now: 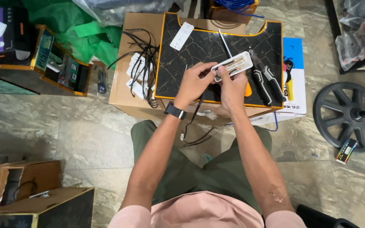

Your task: The person sits on the floor and opens a white power strip, using a screwdriver to remove its screws. They pull the casing apart, handle the internal wires and components, and use pliers while working on the small plug and wiring parts on the table.

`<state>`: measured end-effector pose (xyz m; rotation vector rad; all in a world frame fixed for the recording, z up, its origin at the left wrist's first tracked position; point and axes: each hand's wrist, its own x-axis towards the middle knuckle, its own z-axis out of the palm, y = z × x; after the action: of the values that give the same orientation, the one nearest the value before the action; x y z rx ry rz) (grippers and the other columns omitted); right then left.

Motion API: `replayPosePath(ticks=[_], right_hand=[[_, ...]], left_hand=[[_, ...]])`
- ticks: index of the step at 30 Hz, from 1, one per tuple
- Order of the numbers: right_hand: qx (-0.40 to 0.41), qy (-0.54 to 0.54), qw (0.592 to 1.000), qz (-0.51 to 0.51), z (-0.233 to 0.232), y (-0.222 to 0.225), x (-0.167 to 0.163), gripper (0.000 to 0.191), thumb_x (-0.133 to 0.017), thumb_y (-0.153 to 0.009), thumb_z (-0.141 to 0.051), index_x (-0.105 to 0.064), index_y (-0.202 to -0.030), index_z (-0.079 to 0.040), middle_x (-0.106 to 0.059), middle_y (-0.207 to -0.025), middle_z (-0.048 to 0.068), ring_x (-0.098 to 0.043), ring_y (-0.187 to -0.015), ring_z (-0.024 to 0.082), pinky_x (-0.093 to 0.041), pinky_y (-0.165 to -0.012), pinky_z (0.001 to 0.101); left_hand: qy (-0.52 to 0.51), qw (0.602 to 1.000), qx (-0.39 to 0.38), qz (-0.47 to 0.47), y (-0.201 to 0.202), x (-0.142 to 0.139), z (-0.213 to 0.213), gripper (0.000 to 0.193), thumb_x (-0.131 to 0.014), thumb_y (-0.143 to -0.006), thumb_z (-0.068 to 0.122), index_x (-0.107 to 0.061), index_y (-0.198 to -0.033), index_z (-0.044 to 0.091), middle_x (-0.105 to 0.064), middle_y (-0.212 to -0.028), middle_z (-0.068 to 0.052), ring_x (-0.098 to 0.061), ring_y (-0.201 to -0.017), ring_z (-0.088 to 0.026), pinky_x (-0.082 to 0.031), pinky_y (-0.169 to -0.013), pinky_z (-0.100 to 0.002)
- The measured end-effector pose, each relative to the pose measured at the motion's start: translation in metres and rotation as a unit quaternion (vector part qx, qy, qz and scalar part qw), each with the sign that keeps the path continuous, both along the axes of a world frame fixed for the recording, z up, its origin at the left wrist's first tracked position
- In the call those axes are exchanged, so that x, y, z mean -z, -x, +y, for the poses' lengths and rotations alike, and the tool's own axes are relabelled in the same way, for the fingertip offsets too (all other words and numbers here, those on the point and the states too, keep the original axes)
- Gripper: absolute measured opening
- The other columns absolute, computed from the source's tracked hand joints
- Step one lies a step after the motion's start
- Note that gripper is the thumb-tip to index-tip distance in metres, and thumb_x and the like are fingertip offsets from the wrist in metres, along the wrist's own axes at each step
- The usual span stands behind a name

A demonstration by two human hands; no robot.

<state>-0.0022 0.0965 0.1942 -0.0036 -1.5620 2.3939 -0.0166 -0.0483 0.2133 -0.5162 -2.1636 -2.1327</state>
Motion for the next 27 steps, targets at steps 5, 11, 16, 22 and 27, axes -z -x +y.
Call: replayPosePath(ticks=[5,11,16,22,27], right_hand=[[0.012,0.026,1.0,0.008,-0.021,0.0,-0.02,0.026,-0.07,-0.1,-0.008,-0.053,-0.119,0.0,-0.069,-0.099,0.009,-0.067,-0.079,0.014,-0.057,-0.066,0.0299],[-0.002,0.04,0.999,0.015,-0.033,-0.004,-0.037,0.024,-0.069,-0.101,-0.008,-0.053,-0.118,0.0,-0.069,-0.099,0.009,-0.068,-0.08,0.015,-0.057,-0.066,0.0303],[-0.001,0.027,0.999,0.02,-0.039,-0.015,-0.058,0.022,-0.068,-0.103,-0.007,-0.054,-0.117,0.001,-0.069,-0.099,0.01,-0.067,-0.079,0.015,-0.056,-0.065,0.0295],[-0.019,0.007,1.0,0.008,-0.039,-0.031,-0.07,0.022,-0.067,-0.102,-0.007,-0.053,-0.118,-0.002,-0.068,-0.097,0.006,-0.065,-0.077,0.012,-0.054,-0.061,0.0272],[-0.076,0.015,0.997,0.006,-0.03,-0.039,-0.077,0.02,-0.064,-0.106,-0.013,-0.055,-0.122,-0.006,-0.068,-0.098,0.003,-0.061,-0.075,0.008,-0.049,-0.059,0.0237]], left_hand=[[-0.069,0.992,0.099,-0.022,0.012,-0.007,-0.024,0.036,-0.066,-0.093,-0.003,-0.067,-0.129,-0.003,-0.062,-0.102,-0.004,-0.069,-0.087,-0.011,-0.058,-0.08,-0.026],[-0.065,0.994,0.087,-0.025,0.005,-0.025,-0.034,0.034,-0.066,-0.093,-0.006,-0.067,-0.128,-0.003,-0.062,-0.101,-0.003,-0.067,-0.087,-0.01,-0.056,-0.078,-0.025],[-0.008,0.998,0.053,0.025,-0.015,-0.054,-0.042,0.03,-0.065,-0.095,-0.005,-0.068,-0.125,-0.002,-0.064,-0.1,-0.002,-0.069,-0.086,-0.01,-0.056,-0.077,-0.025],[-0.027,0.994,0.094,-0.057,-0.018,-0.065,-0.043,0.025,-0.067,-0.095,0.005,-0.068,-0.118,-0.003,-0.074,-0.097,-0.005,-0.07,-0.083,-0.01,-0.058,-0.075,-0.026],[-0.021,0.996,0.076,-0.041,-0.022,-0.058,-0.036,0.028,-0.07,-0.098,0.013,-0.069,-0.121,-0.003,-0.075,-0.102,-0.006,-0.068,-0.088,-0.009,-0.057,-0.078,-0.027]])
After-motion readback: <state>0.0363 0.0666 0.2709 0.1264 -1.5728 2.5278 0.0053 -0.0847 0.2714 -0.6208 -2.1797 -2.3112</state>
